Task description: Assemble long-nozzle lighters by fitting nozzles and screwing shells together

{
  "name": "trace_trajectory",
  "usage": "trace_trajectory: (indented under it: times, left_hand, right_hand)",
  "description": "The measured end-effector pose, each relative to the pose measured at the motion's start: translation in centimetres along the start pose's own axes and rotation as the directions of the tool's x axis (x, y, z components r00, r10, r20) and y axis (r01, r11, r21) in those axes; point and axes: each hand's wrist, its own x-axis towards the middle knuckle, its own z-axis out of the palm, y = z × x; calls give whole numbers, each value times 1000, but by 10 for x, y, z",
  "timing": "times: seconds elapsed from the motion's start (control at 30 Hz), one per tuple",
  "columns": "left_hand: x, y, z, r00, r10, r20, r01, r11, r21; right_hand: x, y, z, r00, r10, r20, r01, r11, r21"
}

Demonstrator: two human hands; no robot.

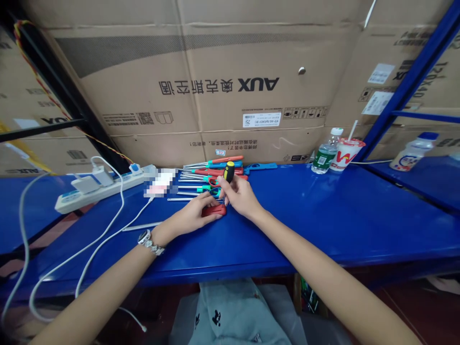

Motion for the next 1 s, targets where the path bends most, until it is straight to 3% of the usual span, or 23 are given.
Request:
trace_trajectory:
  times: [0.1,0.23,0.53,0.77,0.83,0.9,1.0]
  left_hand:
    - [-1,2,0,1000,1,-14,-1,1000,-6]
    - [-1,5,-2,1000,-4,-23,4,1000,6]
    - [-1,6,-2,1000,-4,-21,4,1000,-14]
    - [-3,3,1,999,-33,-12,33,999,-21]
    - [-3,6,-2,998,-29,-56,26,998,-65]
    - [2,13,-9,984,-24,-174,-2,988,-151]
    - [18,26,-26,924,-63,-377,-64,947,-315]
  right_hand:
    - [1,-4,2,997,7,-79,-4,999,42]
    - [2,-7,0,996,44,-82,-40,998,50]
    - [12,-15,-13,985,89,145,-103,991,91]
    - [14,-16,-18,956,28,291,-57,994,91]
    - [14,-15,-18,949,11,316,-39,996,82]
    - [14,-13,-16,942,-7,335,-21,997,78]
    - [15,-11,-13,931,-34,362,5,997,82]
